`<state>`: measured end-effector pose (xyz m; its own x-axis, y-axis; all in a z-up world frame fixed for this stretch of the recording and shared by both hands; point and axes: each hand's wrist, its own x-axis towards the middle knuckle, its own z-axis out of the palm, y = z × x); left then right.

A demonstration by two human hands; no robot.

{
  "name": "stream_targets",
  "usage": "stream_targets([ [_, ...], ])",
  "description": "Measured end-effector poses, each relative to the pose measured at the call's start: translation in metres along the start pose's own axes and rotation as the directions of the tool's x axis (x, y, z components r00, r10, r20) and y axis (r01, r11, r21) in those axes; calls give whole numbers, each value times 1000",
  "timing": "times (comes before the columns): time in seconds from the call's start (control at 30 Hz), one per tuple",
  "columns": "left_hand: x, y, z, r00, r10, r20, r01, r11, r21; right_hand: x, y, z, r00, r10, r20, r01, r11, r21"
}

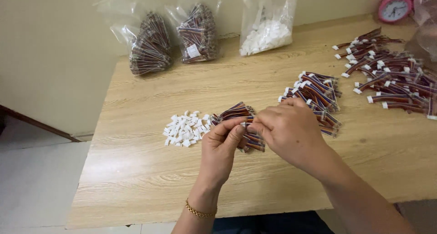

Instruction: The person assembles small electronic components by inserting white plastic connectors onto the ends of multi-colored ribbon cables. They work at a wooden table, picking up cables and connectors, aligning them, and pressing them together before placing the finished items into a pile.

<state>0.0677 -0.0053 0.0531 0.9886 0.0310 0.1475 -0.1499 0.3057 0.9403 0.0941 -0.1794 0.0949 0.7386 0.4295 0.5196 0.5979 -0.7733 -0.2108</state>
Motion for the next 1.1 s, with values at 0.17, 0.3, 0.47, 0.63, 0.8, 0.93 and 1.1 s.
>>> stream_targets([
  [0.17, -1, -2, 0, 1000, -15, -11, 15, 1000, -3, 2, -10, -14, 996, 19, 86, -25, 997, 75],
  [0.3, -8, 5, 4, 999, -44, -11, 44, 999, -21, 7, -14, -28, 949, 106, 298, -192, 942, 276],
  [0.47, -13, -9, -9, 997, -68, -31, 68, 998, 3, 0, -18, -15, 835, 207, 509, -493, 693, 526],
  [0.63, -13, -10, -12, 998, -60, -26, 62, 996, 57, -4, -14, -10, 809, 195, 555, -537, 628, 563],
  [0.8, -15, 2, 4, 999, 23, -44, -13, 976, 218, -14, -1, 6, 960, 71, 269, -120, 978, 169],
  [0.93, -14, 1, 3, 999, -4, -37, 10, 988, 156, -13, -6, 0, 979, 36, 203, -30, 999, -31],
  [1.1, -12, -18, -8, 998, -52, -31, 53, 997, 53, 4, -13, -12, 823, 215, 525, -485, 748, 454],
])
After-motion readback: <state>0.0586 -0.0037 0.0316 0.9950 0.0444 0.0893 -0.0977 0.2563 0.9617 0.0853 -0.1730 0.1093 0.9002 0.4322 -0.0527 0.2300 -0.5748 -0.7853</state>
